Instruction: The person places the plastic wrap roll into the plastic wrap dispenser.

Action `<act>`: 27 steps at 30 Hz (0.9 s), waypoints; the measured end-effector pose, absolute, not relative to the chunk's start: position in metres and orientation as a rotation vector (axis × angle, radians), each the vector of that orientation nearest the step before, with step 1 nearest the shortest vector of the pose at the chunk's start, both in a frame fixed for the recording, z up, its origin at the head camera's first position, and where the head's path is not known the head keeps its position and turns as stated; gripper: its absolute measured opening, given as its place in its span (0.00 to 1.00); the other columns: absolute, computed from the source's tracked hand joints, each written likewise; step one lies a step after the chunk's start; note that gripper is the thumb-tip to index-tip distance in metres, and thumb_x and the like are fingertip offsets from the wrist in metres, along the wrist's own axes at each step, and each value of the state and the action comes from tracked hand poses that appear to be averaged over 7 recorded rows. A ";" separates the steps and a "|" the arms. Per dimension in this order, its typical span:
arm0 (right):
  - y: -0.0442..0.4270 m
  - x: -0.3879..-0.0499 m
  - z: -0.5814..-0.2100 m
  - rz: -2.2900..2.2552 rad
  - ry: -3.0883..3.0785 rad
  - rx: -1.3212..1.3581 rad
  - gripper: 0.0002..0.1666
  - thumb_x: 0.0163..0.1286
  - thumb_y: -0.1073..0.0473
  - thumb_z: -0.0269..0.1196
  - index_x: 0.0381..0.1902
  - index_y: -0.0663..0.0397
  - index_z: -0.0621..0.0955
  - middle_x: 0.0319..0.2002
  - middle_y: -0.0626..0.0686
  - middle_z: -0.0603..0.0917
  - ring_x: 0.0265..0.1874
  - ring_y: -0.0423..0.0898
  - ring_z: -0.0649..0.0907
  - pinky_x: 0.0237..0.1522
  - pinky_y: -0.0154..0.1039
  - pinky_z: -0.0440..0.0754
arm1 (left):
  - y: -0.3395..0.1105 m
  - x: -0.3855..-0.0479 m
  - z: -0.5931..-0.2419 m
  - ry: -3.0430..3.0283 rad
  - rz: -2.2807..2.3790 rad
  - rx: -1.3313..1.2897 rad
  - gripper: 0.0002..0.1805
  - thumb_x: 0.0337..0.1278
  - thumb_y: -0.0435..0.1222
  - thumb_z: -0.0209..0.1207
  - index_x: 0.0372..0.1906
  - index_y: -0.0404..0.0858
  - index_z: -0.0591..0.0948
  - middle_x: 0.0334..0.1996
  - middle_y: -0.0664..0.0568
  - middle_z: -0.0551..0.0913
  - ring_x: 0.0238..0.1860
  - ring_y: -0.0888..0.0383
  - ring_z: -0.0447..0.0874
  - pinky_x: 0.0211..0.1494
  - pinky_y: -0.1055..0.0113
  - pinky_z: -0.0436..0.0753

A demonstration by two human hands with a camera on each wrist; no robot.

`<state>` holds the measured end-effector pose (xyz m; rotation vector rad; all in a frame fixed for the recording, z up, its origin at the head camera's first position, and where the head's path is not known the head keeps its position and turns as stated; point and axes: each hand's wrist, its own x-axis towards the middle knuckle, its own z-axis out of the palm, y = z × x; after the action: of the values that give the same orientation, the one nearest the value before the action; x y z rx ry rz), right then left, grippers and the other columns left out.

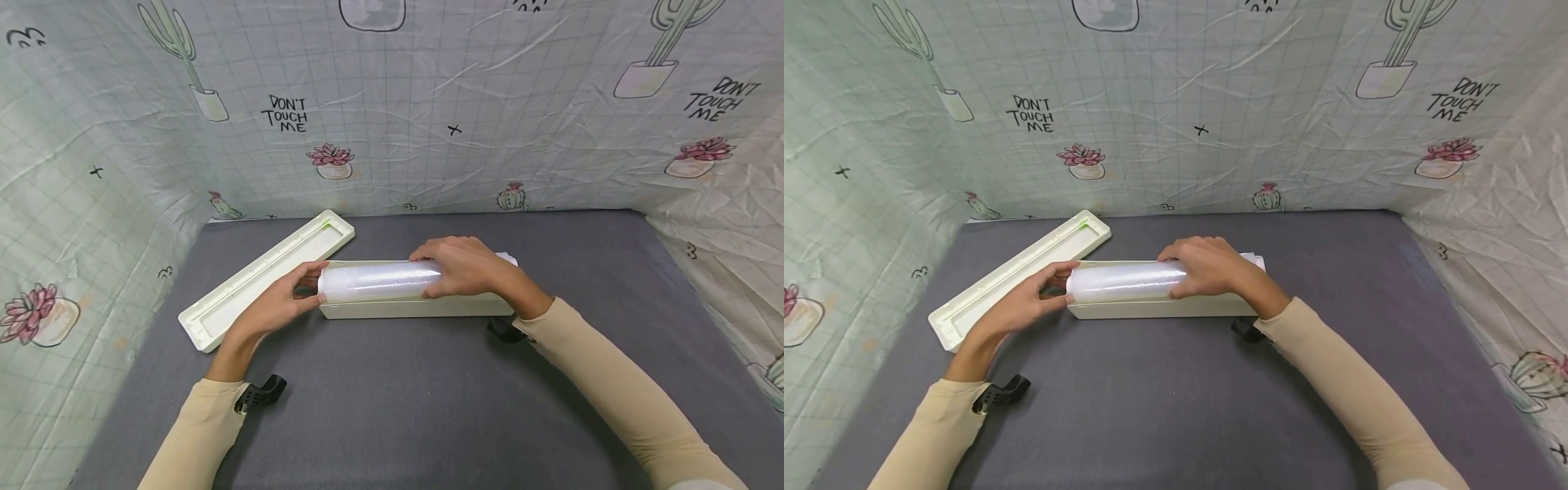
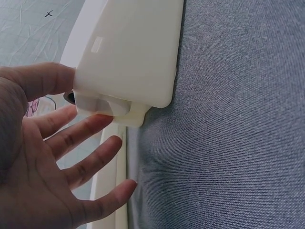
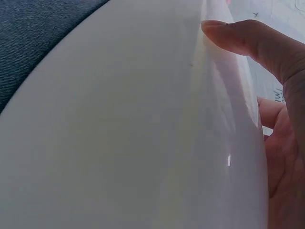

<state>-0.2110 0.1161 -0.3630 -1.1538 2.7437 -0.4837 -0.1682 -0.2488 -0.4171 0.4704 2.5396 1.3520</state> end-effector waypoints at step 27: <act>0.115 -0.206 -0.375 -0.385 2.814 -1.171 0.35 0.57 0.43 0.77 0.62 0.44 0.83 0.58 0.48 0.85 0.45 0.45 0.85 0.35 0.43 0.81 | -0.249 -0.168 -0.419 2.548 1.325 0.488 0.36 0.69 0.38 0.64 0.77 0.41 0.63 0.67 0.42 0.73 0.68 0.42 0.71 0.64 0.44 0.74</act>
<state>-0.2061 0.1151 -0.3749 -1.1714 2.8138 -0.3848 -0.1680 -0.2494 -0.4195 0.4877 2.5482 1.3251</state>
